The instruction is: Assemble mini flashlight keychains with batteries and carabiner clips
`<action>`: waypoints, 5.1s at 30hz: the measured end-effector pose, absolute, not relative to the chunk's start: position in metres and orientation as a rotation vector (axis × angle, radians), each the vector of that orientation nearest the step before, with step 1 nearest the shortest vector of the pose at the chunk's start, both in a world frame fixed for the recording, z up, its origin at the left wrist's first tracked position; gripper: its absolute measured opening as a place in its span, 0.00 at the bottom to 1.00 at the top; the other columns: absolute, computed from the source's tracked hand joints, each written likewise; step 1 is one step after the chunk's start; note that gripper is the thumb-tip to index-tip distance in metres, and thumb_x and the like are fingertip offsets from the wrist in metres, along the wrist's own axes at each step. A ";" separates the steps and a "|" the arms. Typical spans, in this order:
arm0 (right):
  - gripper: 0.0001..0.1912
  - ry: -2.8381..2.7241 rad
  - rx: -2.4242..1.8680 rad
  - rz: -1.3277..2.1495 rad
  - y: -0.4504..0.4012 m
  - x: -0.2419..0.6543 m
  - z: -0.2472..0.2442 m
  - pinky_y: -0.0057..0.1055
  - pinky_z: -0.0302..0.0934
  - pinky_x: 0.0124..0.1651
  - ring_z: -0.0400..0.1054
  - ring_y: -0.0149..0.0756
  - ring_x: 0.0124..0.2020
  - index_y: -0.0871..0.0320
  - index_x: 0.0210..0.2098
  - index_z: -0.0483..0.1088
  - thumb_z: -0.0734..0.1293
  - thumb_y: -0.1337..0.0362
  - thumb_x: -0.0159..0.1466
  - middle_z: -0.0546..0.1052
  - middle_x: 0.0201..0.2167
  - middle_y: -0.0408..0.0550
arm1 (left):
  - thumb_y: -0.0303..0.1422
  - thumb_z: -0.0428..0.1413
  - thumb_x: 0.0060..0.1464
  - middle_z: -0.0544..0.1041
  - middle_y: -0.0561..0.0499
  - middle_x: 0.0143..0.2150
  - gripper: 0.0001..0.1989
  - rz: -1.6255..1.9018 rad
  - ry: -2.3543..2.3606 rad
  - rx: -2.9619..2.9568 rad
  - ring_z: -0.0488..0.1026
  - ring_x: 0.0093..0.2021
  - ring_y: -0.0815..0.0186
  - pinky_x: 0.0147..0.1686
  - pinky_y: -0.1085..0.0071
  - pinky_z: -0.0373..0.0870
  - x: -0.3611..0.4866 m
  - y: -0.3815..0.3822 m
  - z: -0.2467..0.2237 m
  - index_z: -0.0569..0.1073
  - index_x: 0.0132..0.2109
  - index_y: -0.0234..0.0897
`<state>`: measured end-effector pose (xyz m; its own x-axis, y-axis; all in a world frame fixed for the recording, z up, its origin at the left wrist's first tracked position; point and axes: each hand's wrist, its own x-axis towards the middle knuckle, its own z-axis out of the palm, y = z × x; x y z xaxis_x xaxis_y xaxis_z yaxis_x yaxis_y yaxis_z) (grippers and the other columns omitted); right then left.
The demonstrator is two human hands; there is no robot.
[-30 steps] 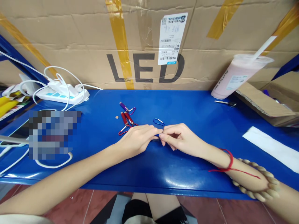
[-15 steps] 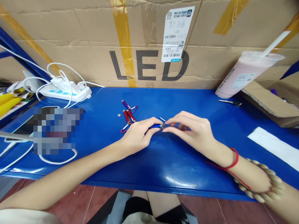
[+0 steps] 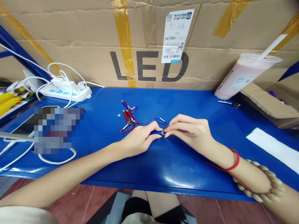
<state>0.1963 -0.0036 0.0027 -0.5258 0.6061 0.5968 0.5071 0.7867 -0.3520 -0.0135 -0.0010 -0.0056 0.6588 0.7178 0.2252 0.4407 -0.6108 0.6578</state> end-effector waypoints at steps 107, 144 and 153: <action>0.13 -1.598 -1.107 0.954 0.008 0.189 -0.001 0.25 0.63 0.22 0.67 0.29 0.24 0.59 0.30 0.76 0.73 0.56 0.51 0.76 0.29 0.48 | 0.31 0.43 0.62 0.65 0.56 0.27 0.07 0.793 0.878 1.947 0.63 0.29 0.71 0.35 0.72 0.60 -0.007 0.002 -0.007 0.59 0.46 0.35; 0.15 -1.662 -1.163 1.361 0.000 0.186 0.003 0.23 0.55 0.19 0.62 0.24 0.17 0.62 0.16 0.69 0.77 0.60 0.42 0.71 0.18 0.42 | 0.27 0.45 0.61 0.75 0.48 0.40 0.03 0.824 0.801 2.361 0.75 0.40 0.67 0.36 0.74 0.69 -0.010 -0.006 -0.017 0.63 0.39 0.36; 0.18 -1.679 -1.266 1.387 0.001 0.185 0.002 0.22 0.50 0.18 0.58 0.23 0.15 0.61 0.17 0.66 0.74 0.54 0.46 0.67 0.13 0.40 | 0.26 0.44 0.62 0.75 0.48 0.47 0.12 0.802 0.792 2.375 0.72 0.48 0.68 0.49 0.73 0.68 -0.008 -0.002 -0.011 0.67 0.49 0.37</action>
